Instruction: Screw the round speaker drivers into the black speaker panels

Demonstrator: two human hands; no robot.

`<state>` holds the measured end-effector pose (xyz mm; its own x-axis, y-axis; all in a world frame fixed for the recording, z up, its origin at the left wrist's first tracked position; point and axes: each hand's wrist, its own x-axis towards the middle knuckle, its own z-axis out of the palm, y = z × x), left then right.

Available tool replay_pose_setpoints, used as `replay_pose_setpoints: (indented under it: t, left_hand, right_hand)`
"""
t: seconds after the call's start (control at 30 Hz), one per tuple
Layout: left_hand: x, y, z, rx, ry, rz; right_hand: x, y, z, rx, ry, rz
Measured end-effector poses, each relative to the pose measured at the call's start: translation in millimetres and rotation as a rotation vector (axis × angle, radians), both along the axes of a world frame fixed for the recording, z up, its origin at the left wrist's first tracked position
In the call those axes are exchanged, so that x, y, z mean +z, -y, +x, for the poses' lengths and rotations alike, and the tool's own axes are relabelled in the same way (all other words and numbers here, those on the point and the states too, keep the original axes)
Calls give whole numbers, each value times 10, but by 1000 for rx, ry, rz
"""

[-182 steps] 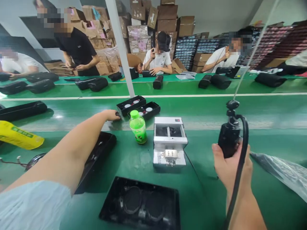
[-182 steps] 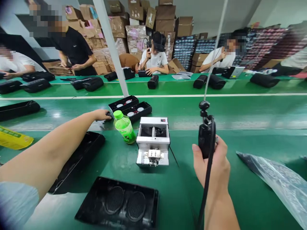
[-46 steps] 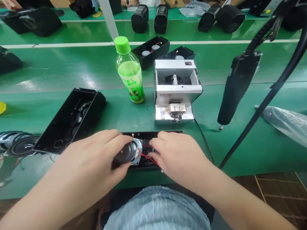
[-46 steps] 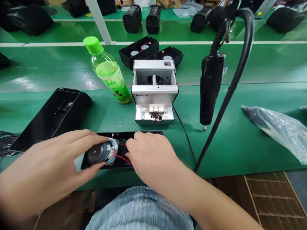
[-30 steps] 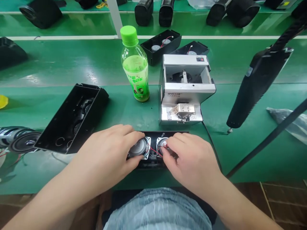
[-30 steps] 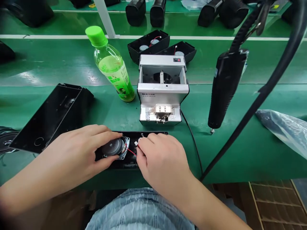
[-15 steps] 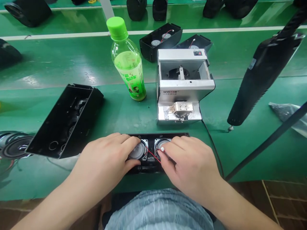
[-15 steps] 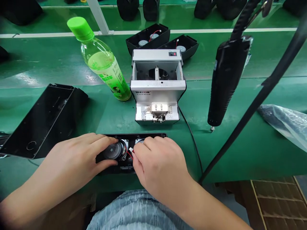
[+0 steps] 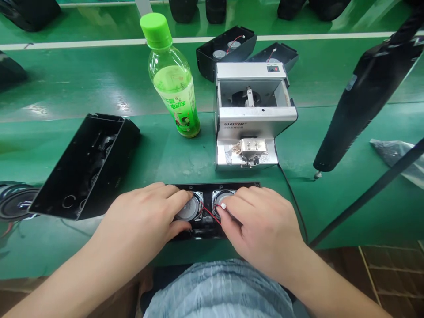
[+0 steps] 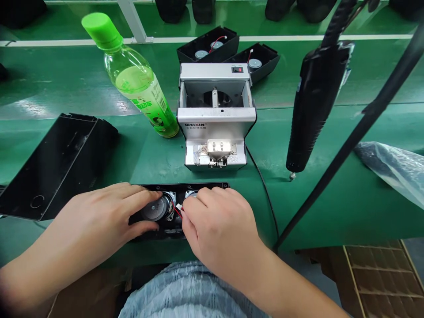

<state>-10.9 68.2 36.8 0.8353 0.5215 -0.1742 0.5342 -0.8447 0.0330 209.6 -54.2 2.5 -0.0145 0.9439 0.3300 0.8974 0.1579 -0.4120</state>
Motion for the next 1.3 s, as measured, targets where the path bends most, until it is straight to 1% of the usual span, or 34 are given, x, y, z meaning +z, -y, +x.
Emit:
replay_pose_setpoints:
  t: [0.23, 0.53, 0.83, 1.0, 1.13, 1.3]
  left_hand:
    - [-11, -74, -19, -7, 19, -29]
    - [-15, -58, 0, -3, -6, -44]
    - [-66, -103, -127, -66, 132, -95]
    - [-87, -79, -134, -39, 157, -80]
    - [-94, -60, -125, -8, 132, -66]
    - [-90, -55, -125, -37, 112, -53]
  right_hand:
    - [-11, -9, 11, -3, -13, -2]
    - [11, -8, 5, 4, 0, 18]
    - [34, 88, 44, 11, -23, -28]
    - [15, 48, 21, 19, 6, -20]
    - [0, 18, 18, 14, 23, -5]
    - [12, 42, 19, 9, 24, 10]
